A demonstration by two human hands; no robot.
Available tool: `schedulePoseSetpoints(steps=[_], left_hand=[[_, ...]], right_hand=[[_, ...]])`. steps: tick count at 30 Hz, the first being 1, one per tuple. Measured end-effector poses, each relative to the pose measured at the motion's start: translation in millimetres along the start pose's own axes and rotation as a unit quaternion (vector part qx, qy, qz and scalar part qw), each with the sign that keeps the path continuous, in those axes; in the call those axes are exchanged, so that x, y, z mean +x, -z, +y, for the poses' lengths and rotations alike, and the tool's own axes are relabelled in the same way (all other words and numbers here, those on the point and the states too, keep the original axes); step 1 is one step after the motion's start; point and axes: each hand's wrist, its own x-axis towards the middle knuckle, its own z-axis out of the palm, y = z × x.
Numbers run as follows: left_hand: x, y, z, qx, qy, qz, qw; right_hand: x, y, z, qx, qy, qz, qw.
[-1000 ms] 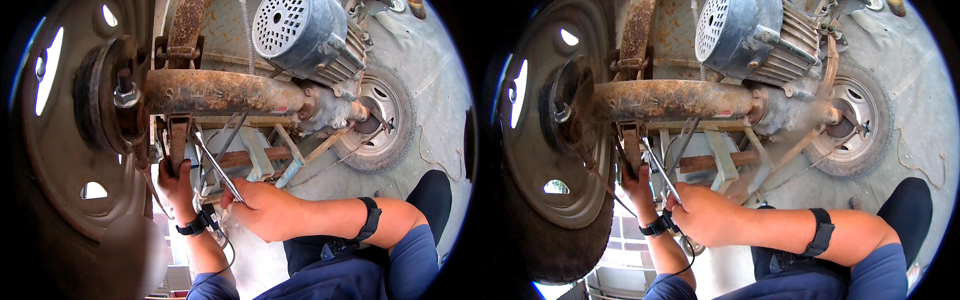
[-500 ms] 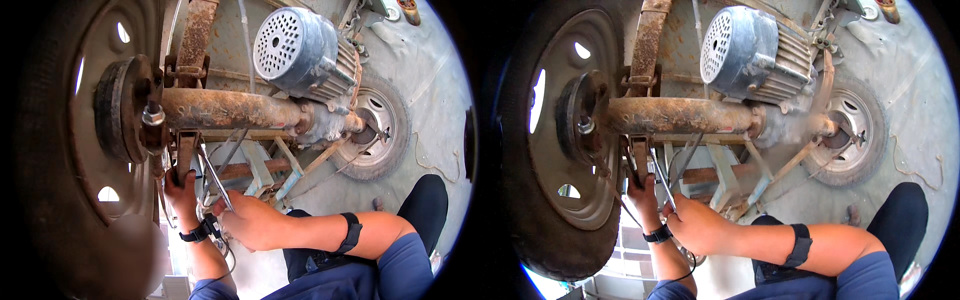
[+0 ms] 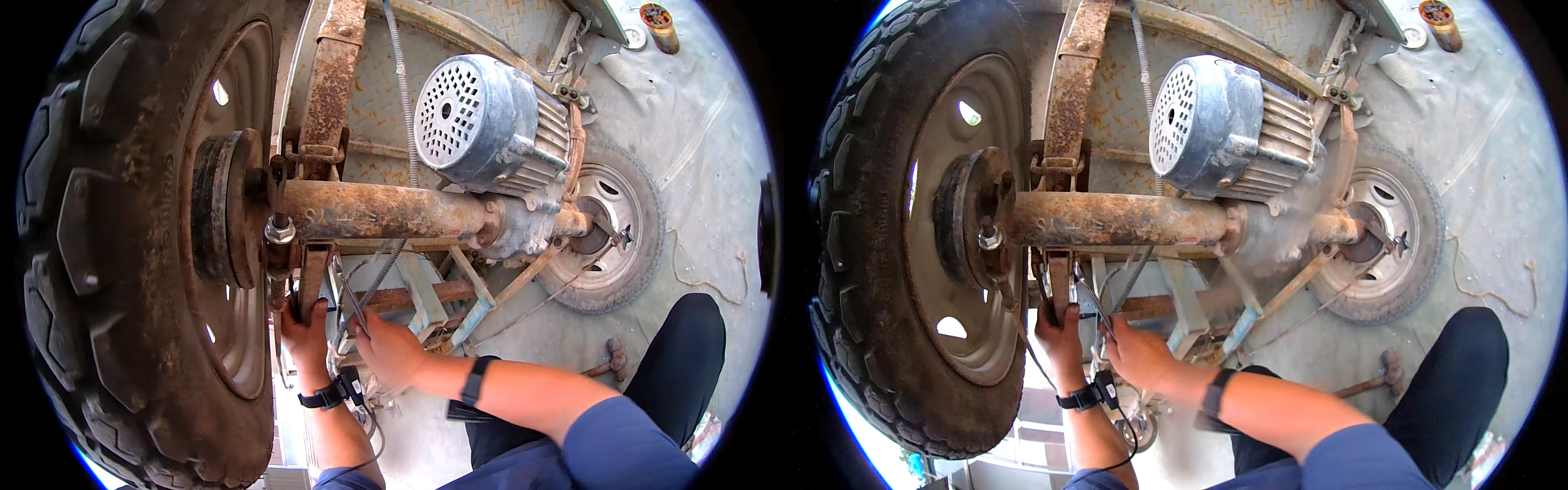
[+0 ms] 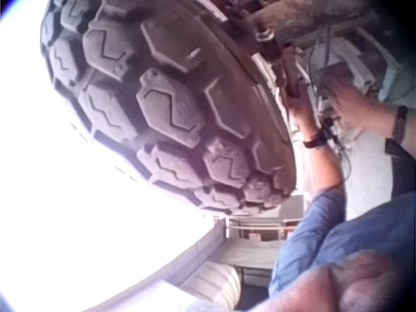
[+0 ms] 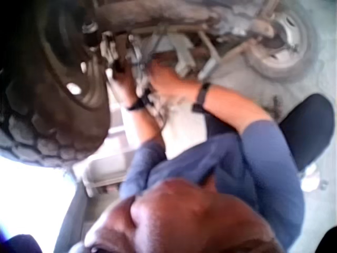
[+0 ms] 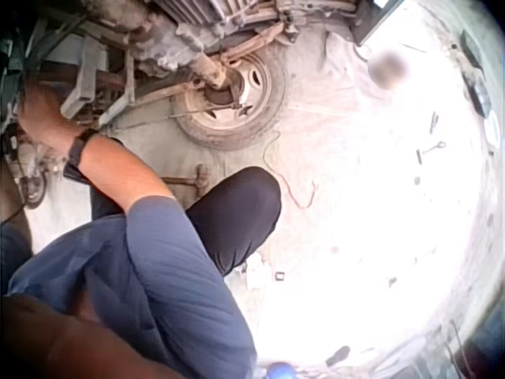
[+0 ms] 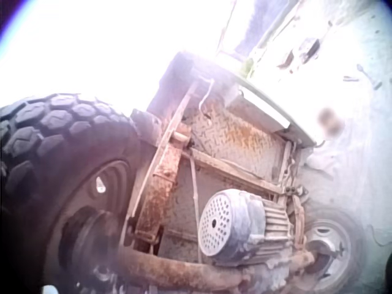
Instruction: The person uses a wrench to loosen and tighten bolts on the rear axle and suspension of a small utility vehicle. They reposition the tire and use a hammer to tap a component into place while working underneath the vehicle.
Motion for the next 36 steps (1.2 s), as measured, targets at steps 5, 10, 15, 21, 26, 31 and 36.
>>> schedulePoseSetpoints(steps=[5, 10, 15, 21, 26, 31, 36], left_hand=[[-0.8, 0.1, 5.7, 0.013, -0.011, -0.005, 1.000], [-0.5, 0.5, -5.6, 0.006, -0.029, 0.009, 1.000], [-2.5, 3.1, 7.8, 0.004, 0.041, -0.031, 0.999], [-2.0, 5.6, 9.0, 0.014, 0.016, -0.033, 0.999], [1.3, 1.3, 1.5, 0.009, 0.004, -0.013, 1.000], [1.5, 0.0, 7.8, 0.011, 0.017, -0.016, 1.000], [1.2, 8.3, -12.4, 0.054, 0.037, -0.022, 0.998]], right_hand=[[15.2, -0.8, 14.8, -0.090, -0.016, 0.040, 0.995], [-20.9, 53.1, 28.3, -0.124, -0.030, 0.013, 0.992], [-43.2, 90.6, -0.8, -0.048, 0.015, -0.045, 0.998], [-30.7, 131.2, -68.0, 0.124, -0.160, -0.273, 0.941], [-25.2, 138.4, -79.7, 0.167, -0.187, -0.278, 0.927], [-30.1, 140.5, -79.3, 0.185, -0.183, -0.271, 0.927], [-31.6, 137.0, -80.2, 0.151, -0.179, -0.269, 0.934]])
